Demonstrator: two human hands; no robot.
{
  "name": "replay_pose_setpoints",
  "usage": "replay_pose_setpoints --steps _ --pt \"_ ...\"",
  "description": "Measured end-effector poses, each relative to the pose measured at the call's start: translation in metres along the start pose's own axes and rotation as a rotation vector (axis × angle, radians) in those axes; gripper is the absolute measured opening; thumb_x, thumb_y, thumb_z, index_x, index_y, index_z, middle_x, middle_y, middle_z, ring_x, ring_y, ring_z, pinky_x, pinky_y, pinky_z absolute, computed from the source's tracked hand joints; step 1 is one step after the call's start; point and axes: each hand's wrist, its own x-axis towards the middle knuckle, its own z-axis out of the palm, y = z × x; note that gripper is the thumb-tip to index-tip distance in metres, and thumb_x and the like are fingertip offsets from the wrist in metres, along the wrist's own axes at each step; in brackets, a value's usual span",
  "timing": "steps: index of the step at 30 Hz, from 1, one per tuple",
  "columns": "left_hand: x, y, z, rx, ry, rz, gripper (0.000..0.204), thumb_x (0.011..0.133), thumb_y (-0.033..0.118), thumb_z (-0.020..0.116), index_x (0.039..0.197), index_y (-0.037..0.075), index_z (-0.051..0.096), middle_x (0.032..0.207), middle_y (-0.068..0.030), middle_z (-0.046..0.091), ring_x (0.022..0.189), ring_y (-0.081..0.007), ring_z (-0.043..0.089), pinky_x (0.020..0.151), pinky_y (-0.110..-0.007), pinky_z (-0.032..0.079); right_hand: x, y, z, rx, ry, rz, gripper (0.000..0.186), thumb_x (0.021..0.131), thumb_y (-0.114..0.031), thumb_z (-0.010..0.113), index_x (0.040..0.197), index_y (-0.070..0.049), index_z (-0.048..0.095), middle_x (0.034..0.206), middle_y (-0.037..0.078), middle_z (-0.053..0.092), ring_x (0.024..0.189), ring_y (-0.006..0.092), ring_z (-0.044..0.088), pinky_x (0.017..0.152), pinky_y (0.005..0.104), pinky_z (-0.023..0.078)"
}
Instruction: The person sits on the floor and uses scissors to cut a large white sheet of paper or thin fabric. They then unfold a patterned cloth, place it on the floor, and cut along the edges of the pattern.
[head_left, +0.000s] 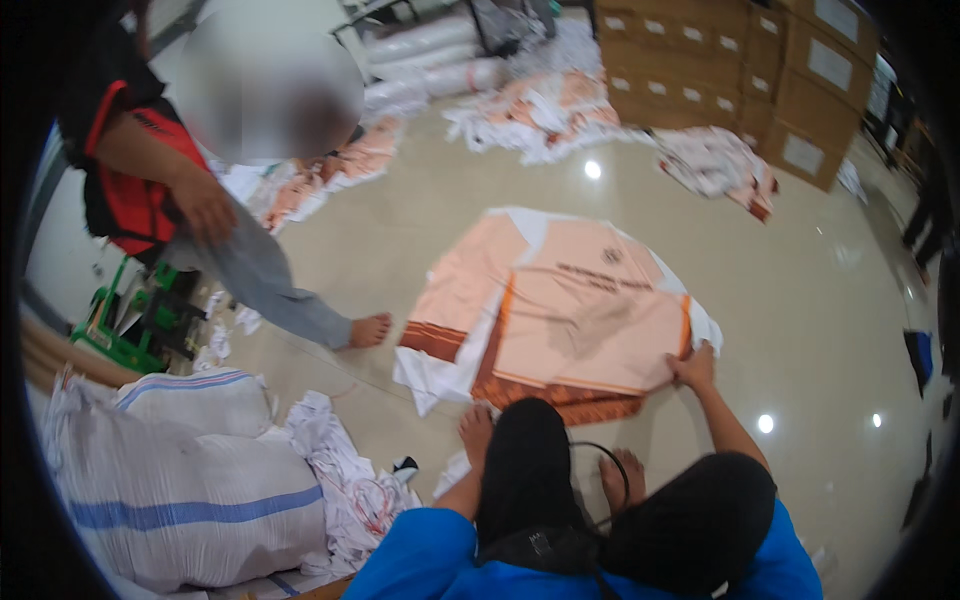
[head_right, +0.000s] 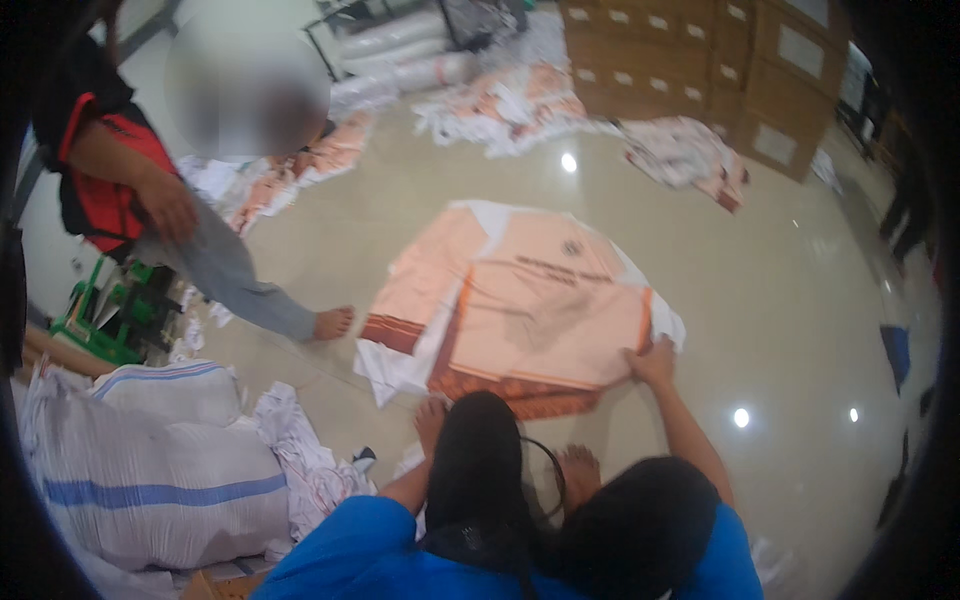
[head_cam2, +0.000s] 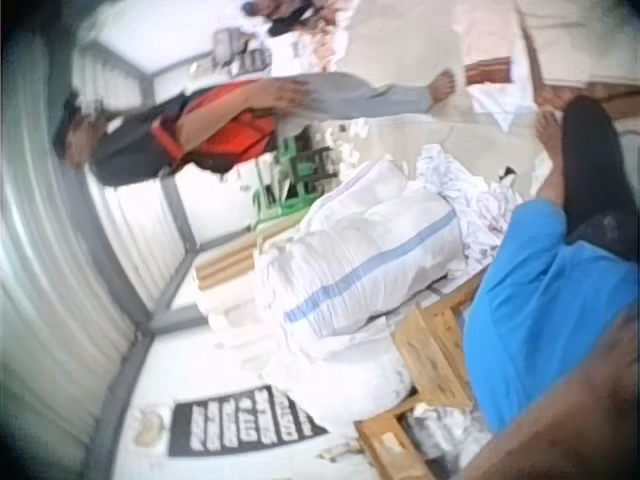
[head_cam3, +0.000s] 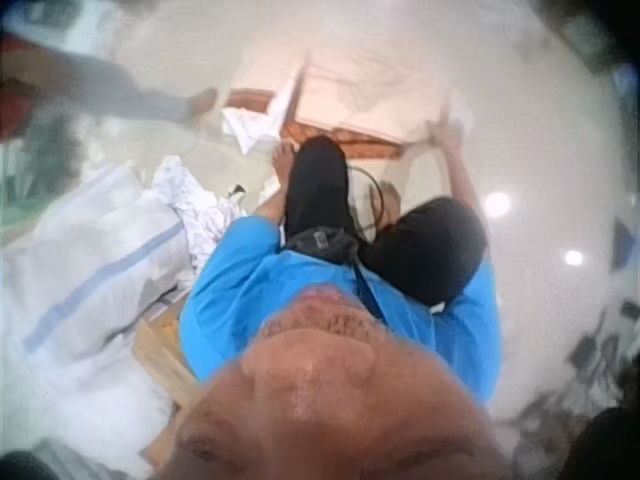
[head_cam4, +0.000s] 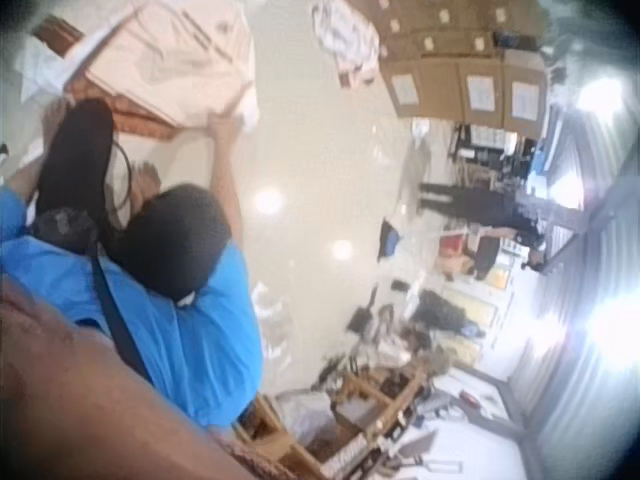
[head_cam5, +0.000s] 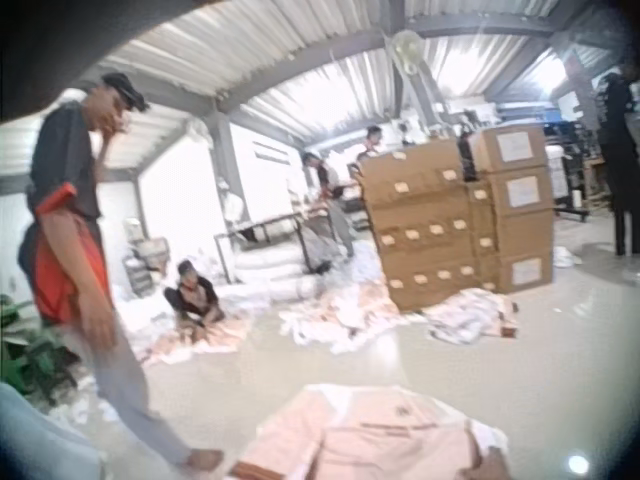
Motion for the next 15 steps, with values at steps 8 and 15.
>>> replay_pose_setpoints --steps 8,15 --pt "0.004 0.019 -0.018 -0.174 -0.013 0.024 0.030 0.103 0.033 0.063 0.123 0.011 0.059 0.134 -0.0118 0.062 0.126 -0.0344 0.058 0.105 -0.050 0.044 -0.084 0.013 0.014 0.251 -0.134 -0.258 0.029 0.095 -0.020 0.079 0.104 0.001 0.063 0.107 0.022 0.067 0.099 0.0392 0.067 0.085 0.0500 0.054" --pt "-0.001 -0.007 -0.006 -0.366 -0.052 -0.203 0.045 0.101 0.040 0.071 0.124 0.003 0.060 0.122 -0.0170 0.064 0.121 -0.0396 0.059 0.103 -0.053 0.045 -0.091 0.056 -0.076 1.690 -0.092 0.222 0.034 0.112 -0.037 0.058 0.131 -0.008 0.061 0.126 0.012 0.070 0.128 0.0272 0.068 0.109 0.0455 0.057"
